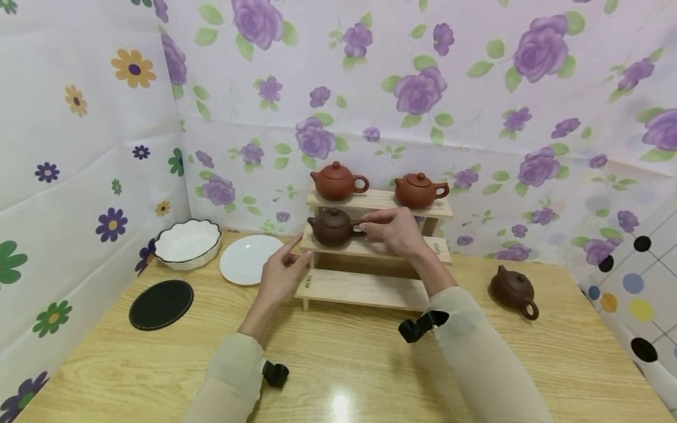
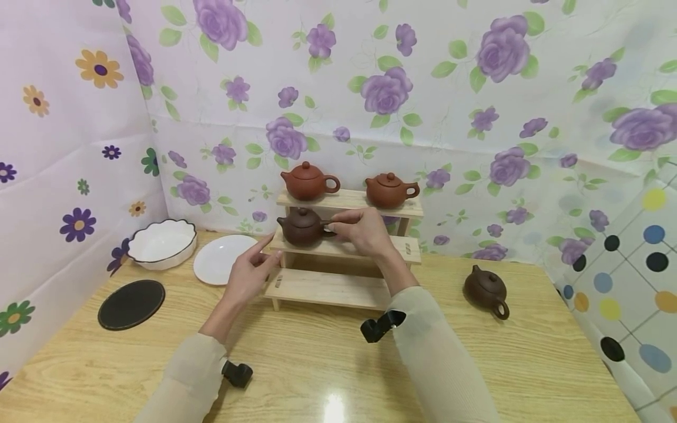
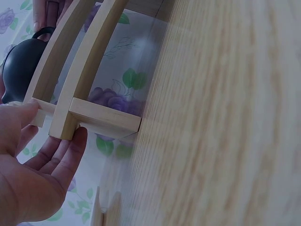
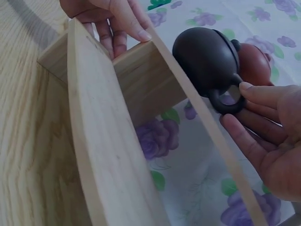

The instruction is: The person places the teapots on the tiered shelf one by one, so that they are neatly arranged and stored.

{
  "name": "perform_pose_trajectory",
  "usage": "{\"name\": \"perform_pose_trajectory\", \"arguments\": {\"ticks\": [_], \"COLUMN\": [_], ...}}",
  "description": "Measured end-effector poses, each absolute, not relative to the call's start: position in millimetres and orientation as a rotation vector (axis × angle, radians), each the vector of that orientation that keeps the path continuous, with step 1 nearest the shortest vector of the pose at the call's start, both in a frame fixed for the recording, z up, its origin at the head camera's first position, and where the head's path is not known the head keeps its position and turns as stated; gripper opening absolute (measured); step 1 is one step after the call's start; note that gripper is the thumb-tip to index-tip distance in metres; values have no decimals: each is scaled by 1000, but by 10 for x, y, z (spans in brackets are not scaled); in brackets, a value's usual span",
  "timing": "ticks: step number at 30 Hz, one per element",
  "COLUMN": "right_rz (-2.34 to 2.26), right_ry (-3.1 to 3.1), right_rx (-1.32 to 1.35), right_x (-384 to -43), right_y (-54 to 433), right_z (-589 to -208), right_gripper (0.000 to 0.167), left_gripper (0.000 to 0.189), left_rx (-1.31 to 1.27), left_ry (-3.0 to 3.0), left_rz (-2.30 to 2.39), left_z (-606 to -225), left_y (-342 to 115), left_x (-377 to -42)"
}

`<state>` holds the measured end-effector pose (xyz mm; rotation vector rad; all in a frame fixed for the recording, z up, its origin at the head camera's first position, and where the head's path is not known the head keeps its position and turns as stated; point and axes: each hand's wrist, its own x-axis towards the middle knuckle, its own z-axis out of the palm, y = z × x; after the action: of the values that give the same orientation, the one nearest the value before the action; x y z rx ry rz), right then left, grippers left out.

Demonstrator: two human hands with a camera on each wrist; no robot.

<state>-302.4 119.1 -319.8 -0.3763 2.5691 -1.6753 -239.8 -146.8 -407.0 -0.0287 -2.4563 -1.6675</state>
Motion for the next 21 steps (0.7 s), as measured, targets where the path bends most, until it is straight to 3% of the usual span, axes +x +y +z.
{"name": "perform_pose_trajectory", "arguments": {"ticks": [21], "right_rz": [-1793], "right_ry": [2710], "right_rx": [-350], "right_x": [-2552], "right_y": [2197], "right_z": [-3033], "right_gripper": [48], "left_gripper": [55], "left_rx": [-24], "left_ry": [-2433], "left_rz": [-1674], "left_z": [-4071], "left_y": [-1475], "left_x": [-2399]}}
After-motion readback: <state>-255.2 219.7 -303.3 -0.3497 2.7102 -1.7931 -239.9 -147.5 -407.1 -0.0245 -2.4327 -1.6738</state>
